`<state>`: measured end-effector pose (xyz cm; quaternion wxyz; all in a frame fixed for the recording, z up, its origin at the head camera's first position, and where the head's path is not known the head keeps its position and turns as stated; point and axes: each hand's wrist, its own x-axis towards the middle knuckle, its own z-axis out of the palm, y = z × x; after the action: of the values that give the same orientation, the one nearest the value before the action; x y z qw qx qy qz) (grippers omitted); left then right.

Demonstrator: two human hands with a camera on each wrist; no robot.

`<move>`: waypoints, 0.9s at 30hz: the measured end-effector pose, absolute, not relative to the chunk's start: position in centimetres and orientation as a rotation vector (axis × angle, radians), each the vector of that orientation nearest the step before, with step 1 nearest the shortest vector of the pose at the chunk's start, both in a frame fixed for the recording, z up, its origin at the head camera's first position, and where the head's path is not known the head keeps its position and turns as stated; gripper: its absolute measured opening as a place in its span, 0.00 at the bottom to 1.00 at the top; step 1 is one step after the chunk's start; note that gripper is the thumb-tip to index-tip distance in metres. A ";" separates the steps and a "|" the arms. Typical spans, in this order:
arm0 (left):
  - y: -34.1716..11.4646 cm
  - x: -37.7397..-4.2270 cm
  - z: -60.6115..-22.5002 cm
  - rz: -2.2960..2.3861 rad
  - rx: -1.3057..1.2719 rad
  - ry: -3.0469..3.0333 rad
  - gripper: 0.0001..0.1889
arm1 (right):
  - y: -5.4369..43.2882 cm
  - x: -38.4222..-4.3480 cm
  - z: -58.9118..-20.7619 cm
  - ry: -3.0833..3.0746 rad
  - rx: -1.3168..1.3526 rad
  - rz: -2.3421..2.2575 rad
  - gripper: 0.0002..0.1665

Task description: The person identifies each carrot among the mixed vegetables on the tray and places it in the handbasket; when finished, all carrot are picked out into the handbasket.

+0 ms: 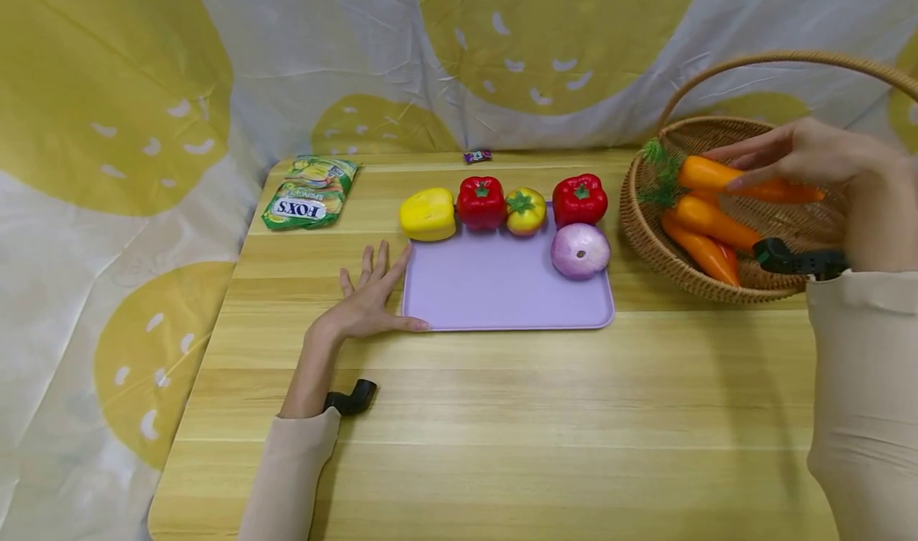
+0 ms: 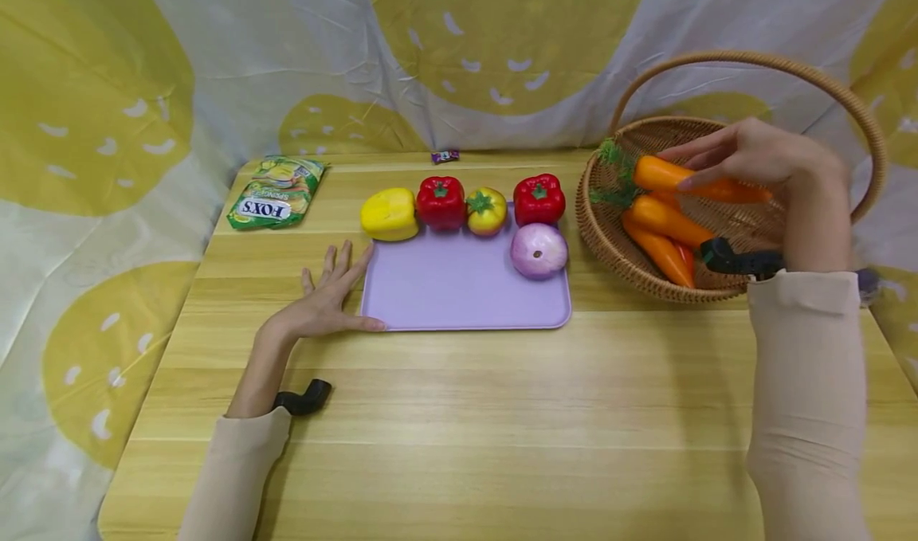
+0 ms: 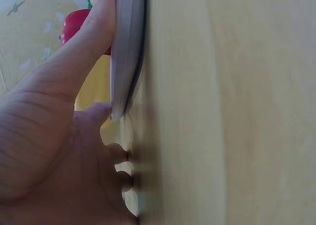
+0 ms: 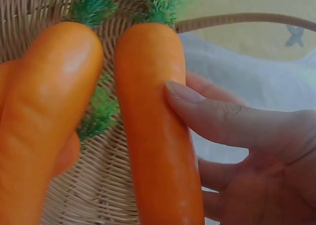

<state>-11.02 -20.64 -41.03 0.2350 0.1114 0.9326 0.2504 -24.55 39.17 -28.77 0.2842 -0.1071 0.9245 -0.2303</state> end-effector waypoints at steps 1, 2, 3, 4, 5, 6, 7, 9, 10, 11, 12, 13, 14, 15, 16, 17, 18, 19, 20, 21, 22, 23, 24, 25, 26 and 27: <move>-20.6 -11.0 -41.0 0.686 0.306 2.559 0.68 | 39.2 -24.5 -28.9 2.450 -0.280 -0.636 0.32; -20.6 -11.0 -41.0 0.684 0.306 2.560 0.68 | 39.1 -24.5 -29.1 2.438 -0.282 -0.650 0.33; -20.6 -11.0 -40.9 0.682 0.305 2.560 0.68 | 39.1 -24.5 -29.3 2.433 -0.286 -0.656 0.34; -20.6 -11.0 -40.9 0.681 0.302 2.560 0.68 | 39.0 -24.5 -29.4 2.430 -0.289 -0.659 0.34; -20.6 -11.0 -40.9 0.679 0.301 2.561 0.68 | 39.0 -24.3 -29.6 2.421 -0.294 -0.677 0.34; -20.6 -11.0 -40.9 0.678 0.300 2.560 0.68 | 38.9 -24.2 -29.8 2.408 -0.304 -0.706 0.34; -20.7 -11.0 -40.8 0.677 0.298 2.560 0.68 | 38.9 -24.2 -29.9 2.420 -0.322 -0.696 0.33; -20.7 -11.0 -40.8 0.677 0.298 2.559 0.68 | 38.8 -24.0 -30.2 2.415 -0.334 -0.701 0.32; -20.7 -10.9 -40.8 0.677 0.298 2.559 0.68 | 38.7 -23.9 -30.4 2.408 -0.339 -0.711 0.31; -20.7 -10.9 -40.8 0.677 0.300 2.559 0.68 | 38.7 -23.9 -30.6 2.395 -0.346 -0.727 0.30; -20.7 -10.9 -40.8 0.678 0.300 2.558 0.68 | 38.6 -23.9 -30.7 2.397 -0.355 -0.723 0.30; -20.7 -10.9 -40.9 0.679 0.301 2.557 0.68 | 38.6 -23.9 -30.8 2.403 -0.362 -0.696 0.29; -20.7 -10.9 -40.9 0.680 0.301 2.557 0.68 | 38.5 -23.8 -31.0 2.387 -0.371 -0.715 0.29; -20.7 -10.9 -40.9 0.680 0.302 2.557 0.68 | 38.4 -23.8 -31.2 2.383 -0.378 -0.718 0.29; -20.7 -10.9 -40.9 0.682 0.302 2.556 0.68 | 38.4 -23.8 -31.3 2.371 -0.376 -0.724 0.29; -20.8 -10.9 -40.9 0.681 0.301 2.557 0.68 | 38.3 -23.7 -31.5 2.363 -0.383 -0.722 0.30; -20.8 -10.9 -40.9 0.682 0.300 2.557 0.68 | 38.2 -23.7 -31.6 2.355 -0.376 -0.723 0.30; -20.8 -10.9 -40.9 0.683 0.300 2.557 0.68 | 38.2 -23.7 -31.7 2.346 -0.378 -0.717 0.30; -20.8 -10.9 -40.9 0.684 0.300 2.556 0.68 | 38.1 -23.6 -31.8 2.338 -0.379 -0.715 0.30; -20.8 -11.0 -41.0 0.686 0.300 2.556 0.68 | 38.1 -23.6 -31.9 2.335 -0.378 -0.701 0.30; -20.8 -11.0 -41.0 0.689 0.301 2.554 0.68 | 38.1 -23.6 -32.0 2.328 -0.386 -0.694 0.30; -20.8 -11.0 -40.9 0.689 0.301 2.554 0.68 | 38.1 -23.6 -32.1 2.325 -0.400 -0.693 0.30; -20.8 -11.0 -41.0 0.691 0.303 2.553 0.67 | 38.1 -23.6 -32.2 2.318 -0.405 -0.697 0.30; -20.8 -11.1 -40.9 0.692 0.304 2.553 0.67 | 38.2 -23.6 -32.3 2.317 -0.412 -0.688 0.30; -20.8 -11.1 -40.9 0.693 0.303 2.553 0.67 | 38.2 -23.6 -32.4 2.314 -0.414 -0.690 0.30; -20.8 -11.1 -40.9 0.696 0.304 2.552 0.67 | 38.2 -23.6 -32.4 2.316 -0.419 -0.688 0.29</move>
<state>-11.06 -20.84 -40.89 0.2370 0.1109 0.9312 0.2539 -23.63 38.21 -32.43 0.3380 -0.1609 0.8889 -0.2642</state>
